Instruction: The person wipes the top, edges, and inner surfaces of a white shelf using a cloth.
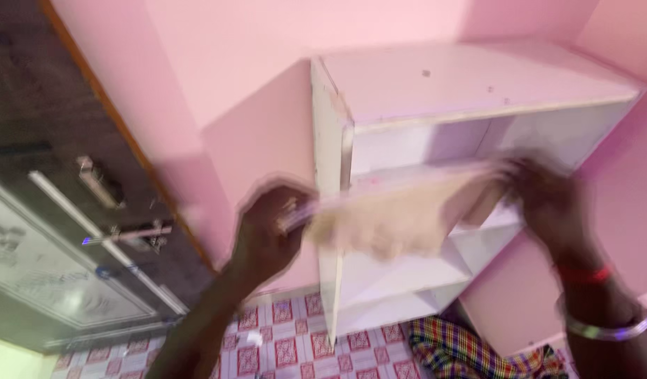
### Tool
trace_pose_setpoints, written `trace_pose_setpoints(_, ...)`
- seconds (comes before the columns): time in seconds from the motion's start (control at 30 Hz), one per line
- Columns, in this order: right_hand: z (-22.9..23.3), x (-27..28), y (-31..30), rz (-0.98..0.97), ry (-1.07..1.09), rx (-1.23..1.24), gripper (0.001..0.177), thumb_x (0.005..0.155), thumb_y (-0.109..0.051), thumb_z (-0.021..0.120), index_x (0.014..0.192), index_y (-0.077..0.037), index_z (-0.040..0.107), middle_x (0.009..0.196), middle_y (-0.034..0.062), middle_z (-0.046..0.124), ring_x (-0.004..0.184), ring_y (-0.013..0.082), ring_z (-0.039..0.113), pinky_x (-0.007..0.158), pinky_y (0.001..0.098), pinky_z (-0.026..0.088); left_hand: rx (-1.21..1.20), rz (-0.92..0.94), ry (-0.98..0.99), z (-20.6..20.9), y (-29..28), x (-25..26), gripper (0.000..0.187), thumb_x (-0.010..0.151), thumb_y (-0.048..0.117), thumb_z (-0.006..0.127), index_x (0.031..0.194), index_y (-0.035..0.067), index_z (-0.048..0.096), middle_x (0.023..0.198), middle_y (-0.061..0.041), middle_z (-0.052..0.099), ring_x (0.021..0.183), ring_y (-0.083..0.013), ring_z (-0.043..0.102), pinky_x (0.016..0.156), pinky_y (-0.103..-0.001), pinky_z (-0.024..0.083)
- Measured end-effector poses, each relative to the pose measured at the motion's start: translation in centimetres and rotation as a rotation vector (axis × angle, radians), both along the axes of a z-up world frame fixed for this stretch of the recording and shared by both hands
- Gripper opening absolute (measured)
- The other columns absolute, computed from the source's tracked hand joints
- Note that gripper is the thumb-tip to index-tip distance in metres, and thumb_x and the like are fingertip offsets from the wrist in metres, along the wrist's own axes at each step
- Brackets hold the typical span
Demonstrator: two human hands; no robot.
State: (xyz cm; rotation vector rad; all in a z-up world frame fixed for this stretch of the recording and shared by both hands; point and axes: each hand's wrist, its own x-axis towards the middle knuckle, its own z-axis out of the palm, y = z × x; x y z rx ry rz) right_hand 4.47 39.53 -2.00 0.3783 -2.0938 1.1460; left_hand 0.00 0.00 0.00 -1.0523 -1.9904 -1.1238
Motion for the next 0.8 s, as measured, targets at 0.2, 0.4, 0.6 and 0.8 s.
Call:
trace_pose_setpoints(0.2,13.9,-7.7,3.2,-0.177,0.462,0.448,0.011,0.114,0.005,0.057,0.120,0.008,0.066,0.117,0.0155,0.070,0.104,0.0160,0.068,0.093,0.0272,0.055,0.123,0.090,0.635,10.9,3.1,-11.2,0.025,0.089,-0.007,0.077,0.109,0.005,0.069,0.109,-0.010,0.069,0.102,-0.0281,0.067,0.085,-0.039,0.055)
trace_pose_setpoints(0.4,14.5,-14.8,4.2,-0.274,0.206,0.500,0.013,0.107,-0.007,0.071,0.112,0.006,0.071,0.093,0.0145,0.071,0.078,0.0170,0.065,0.068,0.0301,0.051,0.092,-0.181,0.194,10.5,5.3,-19.8,0.013,0.099,-0.002,0.073,0.109,0.001,0.065,0.096,-0.007,0.073,0.084,-0.0172,0.072,0.075,-0.029,0.057)
trace_pose_setpoints(0.6,12.9,-24.5,8.9,-0.255,0.220,0.556,0.013,0.113,-0.006,0.073,0.110,0.006,0.071,0.086,0.0129,0.070,0.076,0.0167,0.064,0.065,0.0321,0.049,-0.085,0.028,0.309,11.2,6.6,-29.2,0.017,0.089,-0.004,0.080,0.101,0.002,0.069,0.091,-0.010,0.073,0.077,-0.0178,0.068,0.069,-0.033,0.053)
trace_pose_setpoints(0.8,13.3,-26.0,11.2,-0.157,0.307,0.460,0.006,0.111,0.001,0.071,0.108,0.004,0.066,0.094,0.0118,0.071,0.087,0.0207,0.068,0.074,0.0347,0.054,0.027,-0.021,0.525,13.0,6.8,-30.3,0.022,0.088,-0.011,0.074,0.107,-0.005,0.065,0.094,-0.014,0.070,0.080,-0.0259,0.069,0.070,-0.034,0.052)
